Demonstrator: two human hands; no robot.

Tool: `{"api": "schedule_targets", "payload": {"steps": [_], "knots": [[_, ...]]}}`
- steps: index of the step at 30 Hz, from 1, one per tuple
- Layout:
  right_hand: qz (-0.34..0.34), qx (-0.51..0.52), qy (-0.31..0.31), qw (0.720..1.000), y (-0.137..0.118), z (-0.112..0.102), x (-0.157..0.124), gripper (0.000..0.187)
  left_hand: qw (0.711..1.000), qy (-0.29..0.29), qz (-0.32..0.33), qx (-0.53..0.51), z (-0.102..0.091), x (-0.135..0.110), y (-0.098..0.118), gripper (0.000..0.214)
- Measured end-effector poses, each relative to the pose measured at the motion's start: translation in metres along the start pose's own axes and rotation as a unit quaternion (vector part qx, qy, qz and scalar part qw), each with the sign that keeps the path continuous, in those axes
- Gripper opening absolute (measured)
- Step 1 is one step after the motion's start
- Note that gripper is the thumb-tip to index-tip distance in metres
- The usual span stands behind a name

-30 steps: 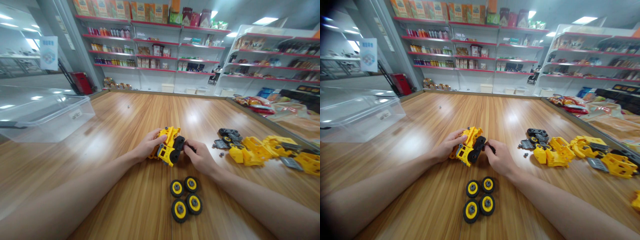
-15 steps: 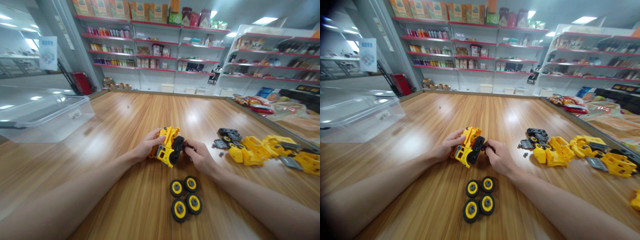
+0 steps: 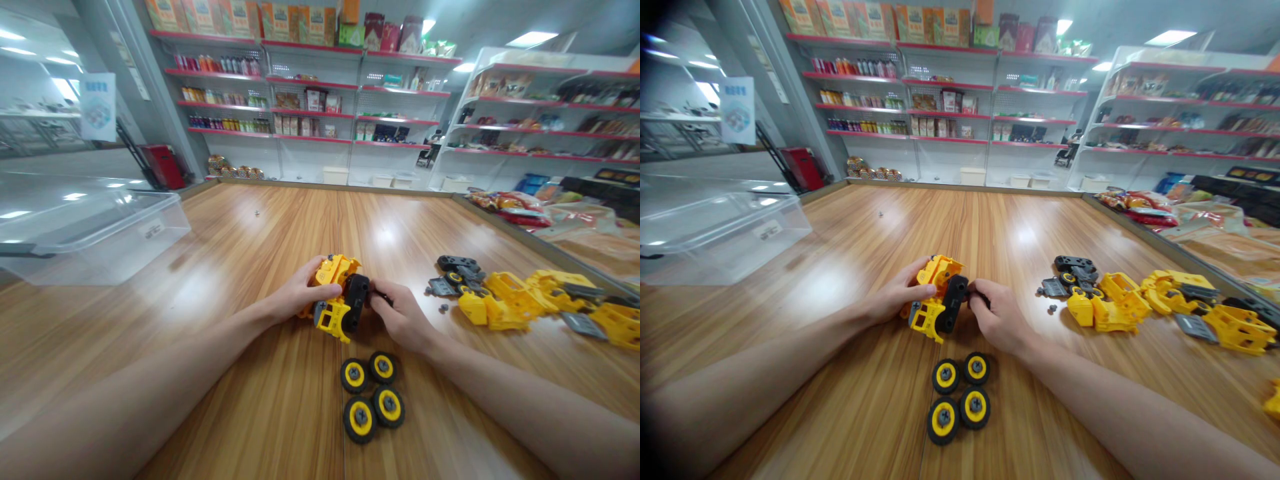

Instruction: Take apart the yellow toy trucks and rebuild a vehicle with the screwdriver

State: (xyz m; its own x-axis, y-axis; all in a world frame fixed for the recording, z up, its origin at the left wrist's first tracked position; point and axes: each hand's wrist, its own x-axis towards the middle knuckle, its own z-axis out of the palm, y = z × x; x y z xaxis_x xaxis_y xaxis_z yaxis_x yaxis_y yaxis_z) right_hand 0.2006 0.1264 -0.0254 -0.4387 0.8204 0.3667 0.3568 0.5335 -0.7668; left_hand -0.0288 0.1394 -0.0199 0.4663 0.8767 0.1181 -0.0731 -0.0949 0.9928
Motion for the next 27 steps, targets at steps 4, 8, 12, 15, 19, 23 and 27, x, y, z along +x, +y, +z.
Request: {"api": "schedule_targets", "payload": {"steps": [4,8,12,15,19,23,27], "knots": [[0.002,-0.007,-0.001,1.0,0.0,0.0,0.001,0.019,1.0,-0.005,0.0,-0.027,0.0,0.0,-0.003,0.052],[0.016,-0.013,0.012,1.0,0.004,0.001,0.001,0.019,0.996,-0.024,0.038,-0.073,0.002,-0.002,-0.003,0.083],[0.027,-0.009,0.017,0.999,0.007,0.002,0.002,0.021,0.994,-0.042,0.015,-0.1,0.004,-0.001,0.001,0.096],[0.034,0.002,0.014,0.999,0.008,0.002,0.002,0.022,0.99,-0.045,0.019,-0.133,0.002,0.001,0.0,0.085],[0.038,0.026,0.005,0.999,0.009,0.002,0.001,0.021,0.983,-0.034,0.022,-0.179,-0.007,0.002,-0.004,0.077],[0.035,0.041,-0.006,0.999,0.012,0.0,0.0,0.023,0.977,0.001,0.021,-0.212,-0.013,0.002,-0.005,0.071],[0.018,0.041,-0.024,0.999,0.011,-0.003,0.0,0.023,0.971,0.008,0.036,-0.237,-0.014,0.004,-0.004,0.06]]}}
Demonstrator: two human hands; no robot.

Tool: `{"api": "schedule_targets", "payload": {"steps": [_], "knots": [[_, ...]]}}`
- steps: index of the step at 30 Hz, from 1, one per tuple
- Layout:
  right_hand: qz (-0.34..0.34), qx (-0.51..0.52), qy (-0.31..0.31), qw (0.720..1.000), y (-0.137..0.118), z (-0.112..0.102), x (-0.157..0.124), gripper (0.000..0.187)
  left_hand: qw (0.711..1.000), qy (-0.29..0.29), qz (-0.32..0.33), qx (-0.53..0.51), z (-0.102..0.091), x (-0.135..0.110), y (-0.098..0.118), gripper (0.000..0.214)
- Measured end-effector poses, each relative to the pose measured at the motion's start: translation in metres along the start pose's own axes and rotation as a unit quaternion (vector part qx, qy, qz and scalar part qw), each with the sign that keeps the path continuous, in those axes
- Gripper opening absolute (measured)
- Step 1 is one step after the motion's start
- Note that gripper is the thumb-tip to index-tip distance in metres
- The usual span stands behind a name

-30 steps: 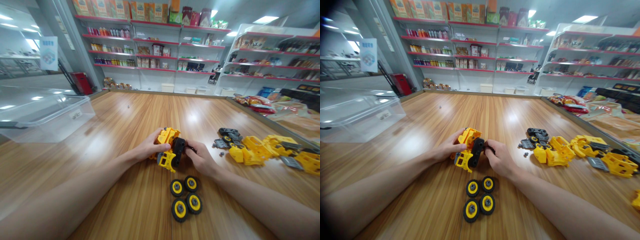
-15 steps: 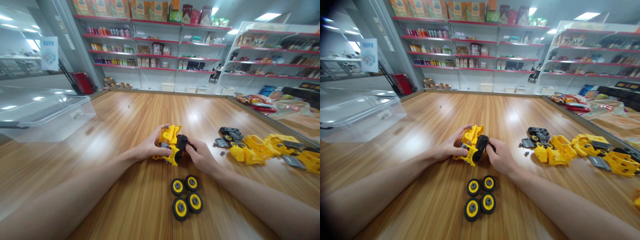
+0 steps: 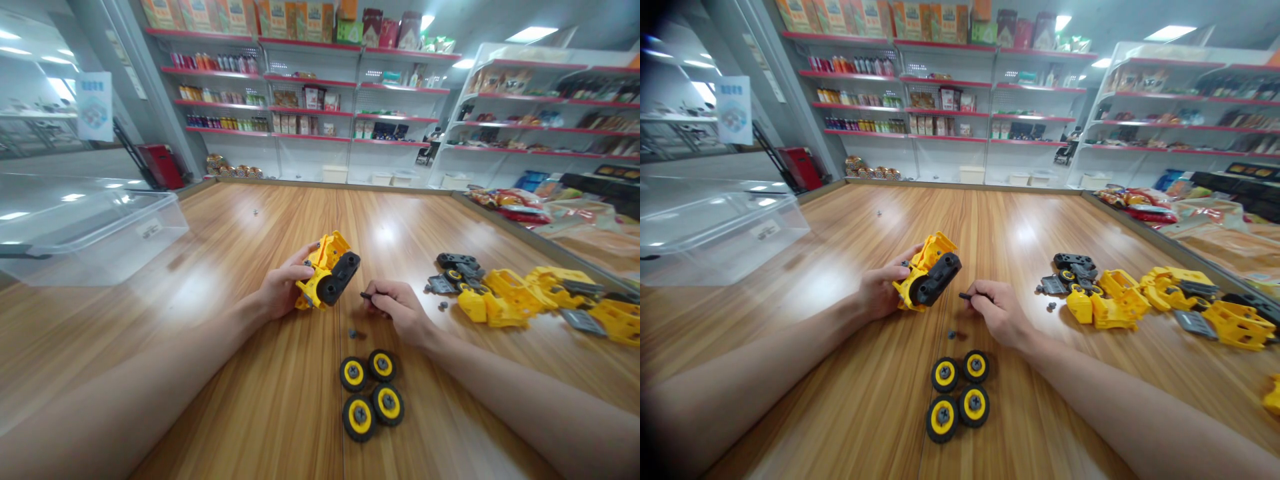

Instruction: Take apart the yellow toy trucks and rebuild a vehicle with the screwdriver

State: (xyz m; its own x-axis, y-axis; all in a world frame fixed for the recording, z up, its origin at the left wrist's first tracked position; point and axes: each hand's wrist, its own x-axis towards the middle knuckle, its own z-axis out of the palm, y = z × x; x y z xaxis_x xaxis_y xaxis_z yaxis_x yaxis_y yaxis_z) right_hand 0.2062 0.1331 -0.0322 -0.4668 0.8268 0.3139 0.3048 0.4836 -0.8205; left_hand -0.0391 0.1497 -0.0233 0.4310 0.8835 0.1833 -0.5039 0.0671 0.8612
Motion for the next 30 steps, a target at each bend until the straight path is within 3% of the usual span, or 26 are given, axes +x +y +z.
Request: {"api": "schedule_targets", "payload": {"steps": [5,9,13,25,30], "knots": [[-0.04,-0.028,-0.062,0.997,-0.013,-0.003,0.0,0.008,1.0,0.004,-0.004,0.003,0.0,0.0,0.0,0.055],[-0.095,-0.042,-0.167,0.98,-0.022,-0.002,-0.001,0.016,1.0,0.018,-0.01,0.006,0.0,0.0,0.0,0.054],[-0.152,-0.077,-0.228,0.959,-0.021,-0.002,-0.001,0.02,1.0,0.018,-0.011,0.008,-0.001,0.001,0.0,0.057],[-0.165,-0.145,-0.251,0.943,-0.022,-0.002,0.001,0.02,1.0,0.023,-0.015,0.005,0.001,0.0,0.001,0.056],[-0.152,-0.165,-0.226,0.948,-0.022,-0.003,0.002,0.021,1.0,0.017,-0.012,-0.003,-0.001,0.001,0.0,0.054]]}}
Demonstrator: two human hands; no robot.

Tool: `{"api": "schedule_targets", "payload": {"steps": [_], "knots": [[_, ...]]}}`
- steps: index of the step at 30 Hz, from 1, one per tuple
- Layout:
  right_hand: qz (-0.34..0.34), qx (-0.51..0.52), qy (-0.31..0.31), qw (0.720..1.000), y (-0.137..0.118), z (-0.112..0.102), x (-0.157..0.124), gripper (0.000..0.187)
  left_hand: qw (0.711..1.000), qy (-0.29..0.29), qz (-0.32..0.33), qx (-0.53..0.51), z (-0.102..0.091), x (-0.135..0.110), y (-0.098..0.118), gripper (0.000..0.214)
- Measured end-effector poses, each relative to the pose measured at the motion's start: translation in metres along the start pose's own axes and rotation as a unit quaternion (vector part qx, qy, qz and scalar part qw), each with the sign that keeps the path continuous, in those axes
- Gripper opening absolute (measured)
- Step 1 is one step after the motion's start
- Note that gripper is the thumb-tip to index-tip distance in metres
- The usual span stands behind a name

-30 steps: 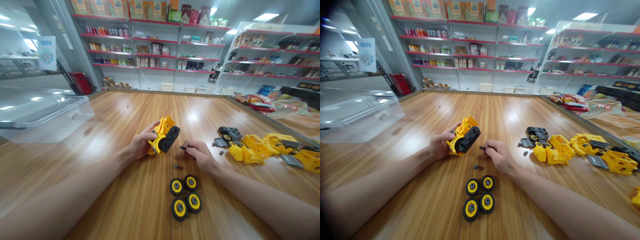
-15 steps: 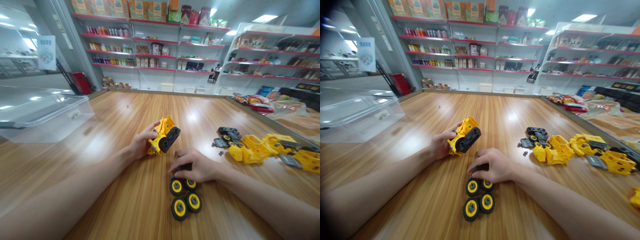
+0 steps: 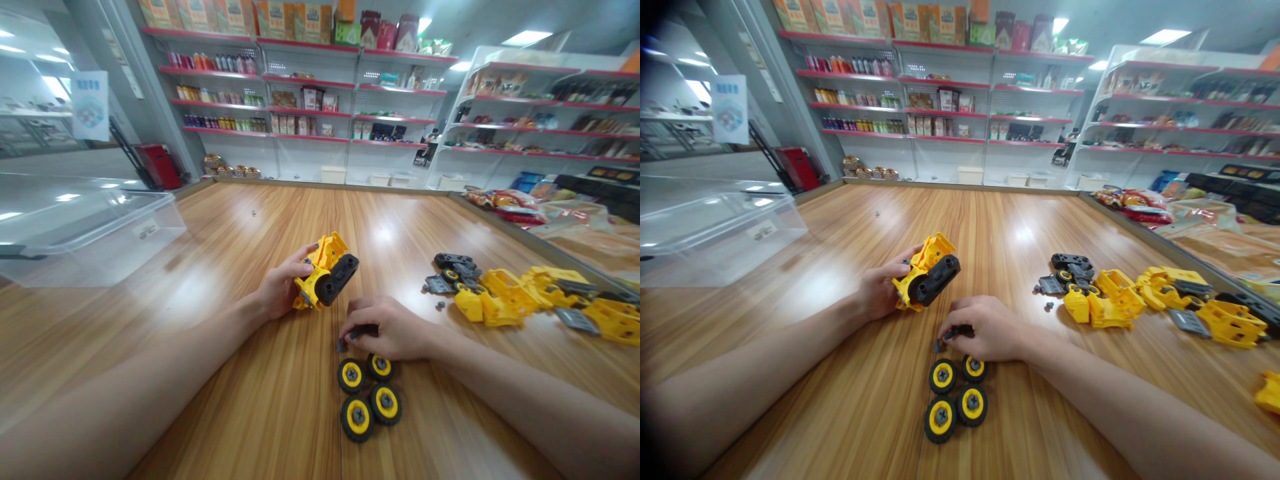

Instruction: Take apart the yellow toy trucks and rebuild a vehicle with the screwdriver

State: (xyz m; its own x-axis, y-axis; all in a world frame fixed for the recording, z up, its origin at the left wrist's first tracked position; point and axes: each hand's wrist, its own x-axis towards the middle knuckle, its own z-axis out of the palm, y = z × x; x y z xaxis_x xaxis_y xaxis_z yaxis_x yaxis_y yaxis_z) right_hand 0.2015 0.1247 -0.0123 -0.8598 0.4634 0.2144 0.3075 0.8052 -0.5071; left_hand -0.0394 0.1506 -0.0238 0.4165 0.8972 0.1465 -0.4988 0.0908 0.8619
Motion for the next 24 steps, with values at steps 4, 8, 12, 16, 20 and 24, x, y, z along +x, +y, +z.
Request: {"api": "schedule_targets", "payload": {"steps": [4,8,12,16,20,24], "knots": [[-0.004,0.0,0.013,1.0,-0.002,0.0008,0.0002,0.026,1.0,-0.002,0.0,0.002,-0.0002,0.0001,-0.0003,0.054],[-0.019,-0.006,0.001,1.0,-0.0012,0.0035,0.0004,0.027,1.0,0.002,0.003,-0.005,0.0007,-0.0002,0.0003,0.052],[0.021,0.001,0.008,1.0,0.0024,0.0043,0.0008,0.018,1.0,0.007,-0.001,-0.005,0.0006,-0.0003,0.001,0.051],[0.063,0.005,0.031,0.998,0.0026,0.0039,0.0016,0.008,1.0,0.024,-0.009,-0.011,0.0008,0.0,0.0016,0.054],[0.113,-0.001,0.06,0.992,0.0023,0.0052,0.0026,0.021,0.999,0.027,-0.013,-0.016,0.0018,0.0002,0.0023,0.057],[0.154,0.004,0.065,0.986,0.0072,0.0025,0.0034,0.013,0.999,0.027,-0.019,-0.021,0.0007,0.0004,0.0026,0.058]]}}
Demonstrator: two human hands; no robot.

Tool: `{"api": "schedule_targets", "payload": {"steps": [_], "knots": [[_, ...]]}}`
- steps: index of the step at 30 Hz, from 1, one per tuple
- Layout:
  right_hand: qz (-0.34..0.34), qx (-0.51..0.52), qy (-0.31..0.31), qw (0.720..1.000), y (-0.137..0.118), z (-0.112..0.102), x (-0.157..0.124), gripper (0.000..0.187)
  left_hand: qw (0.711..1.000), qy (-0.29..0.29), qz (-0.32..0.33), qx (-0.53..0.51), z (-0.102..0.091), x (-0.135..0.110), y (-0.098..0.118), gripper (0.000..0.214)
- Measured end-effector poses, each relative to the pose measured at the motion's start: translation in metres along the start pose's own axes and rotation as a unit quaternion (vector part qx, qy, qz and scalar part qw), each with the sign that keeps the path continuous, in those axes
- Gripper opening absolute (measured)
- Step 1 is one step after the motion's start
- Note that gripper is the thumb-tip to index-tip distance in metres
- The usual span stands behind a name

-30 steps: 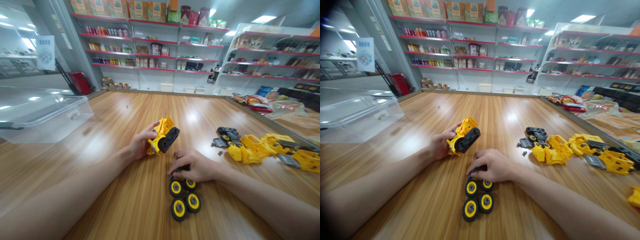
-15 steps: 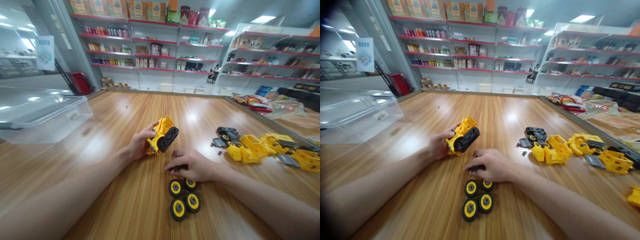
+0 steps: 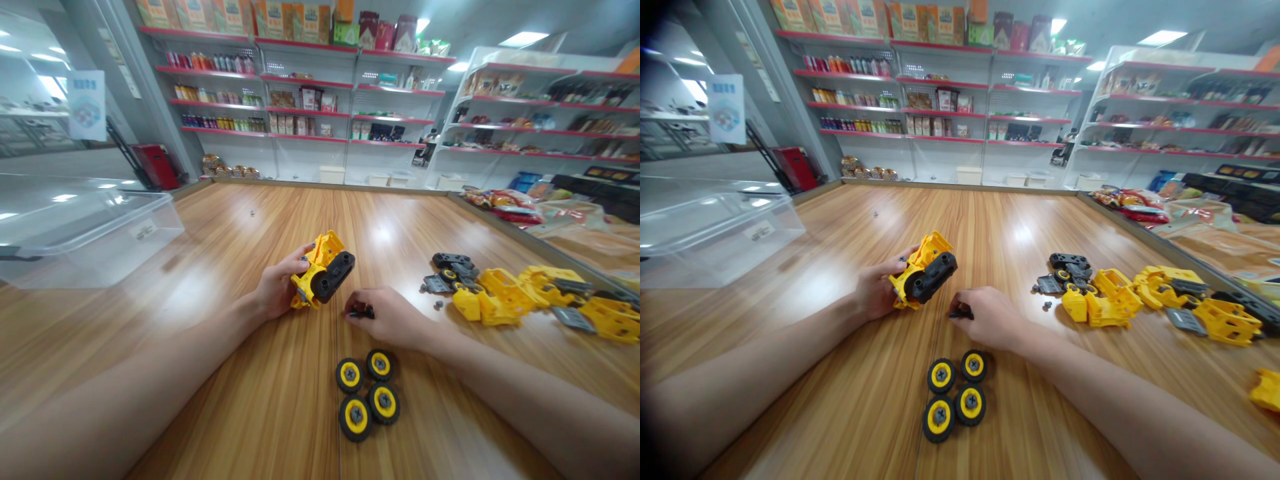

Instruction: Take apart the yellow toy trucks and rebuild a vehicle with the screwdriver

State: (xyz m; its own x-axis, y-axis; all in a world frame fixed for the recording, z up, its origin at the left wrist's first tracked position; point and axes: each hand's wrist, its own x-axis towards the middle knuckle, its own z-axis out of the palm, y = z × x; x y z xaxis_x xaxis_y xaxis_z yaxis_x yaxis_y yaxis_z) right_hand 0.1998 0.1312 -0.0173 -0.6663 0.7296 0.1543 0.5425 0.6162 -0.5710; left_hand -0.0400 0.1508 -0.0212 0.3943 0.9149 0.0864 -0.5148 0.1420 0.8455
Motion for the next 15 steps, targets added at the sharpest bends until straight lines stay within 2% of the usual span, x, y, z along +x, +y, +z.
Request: {"api": "schedule_targets", "payload": {"steps": [2,4,6,10,12,15], "knots": [[0.011,0.016,-0.019,1.0,0.0,-0.006,0.001,0.014,1.0,0.002,-0.003,0.001,-0.001,0.0,0.0,0.058],[0.004,0.043,-0.064,0.997,-0.005,-0.014,0.0,0.011,1.0,-0.001,-0.004,0.003,-0.001,0.0,-0.001,0.057],[-0.014,0.081,-0.133,0.988,-0.015,-0.024,-0.003,0.008,1.0,-0.004,0.0,0.002,-0.001,0.0,-0.001,0.056],[-0.039,0.165,-0.269,0.948,-0.035,-0.038,-0.011,0.016,1.0,-0.004,0.013,-0.004,-0.001,0.001,-0.002,0.056],[-0.058,0.152,-0.292,0.943,-0.04,-0.04,-0.013,0.019,1.0,-0.009,0.009,-0.003,-0.002,0.001,-0.002,0.055],[-0.08,0.09,-0.261,0.958,-0.042,-0.04,-0.013,0.021,1.0,-0.013,0.006,0.003,-0.003,0.0,-0.002,0.055]]}}
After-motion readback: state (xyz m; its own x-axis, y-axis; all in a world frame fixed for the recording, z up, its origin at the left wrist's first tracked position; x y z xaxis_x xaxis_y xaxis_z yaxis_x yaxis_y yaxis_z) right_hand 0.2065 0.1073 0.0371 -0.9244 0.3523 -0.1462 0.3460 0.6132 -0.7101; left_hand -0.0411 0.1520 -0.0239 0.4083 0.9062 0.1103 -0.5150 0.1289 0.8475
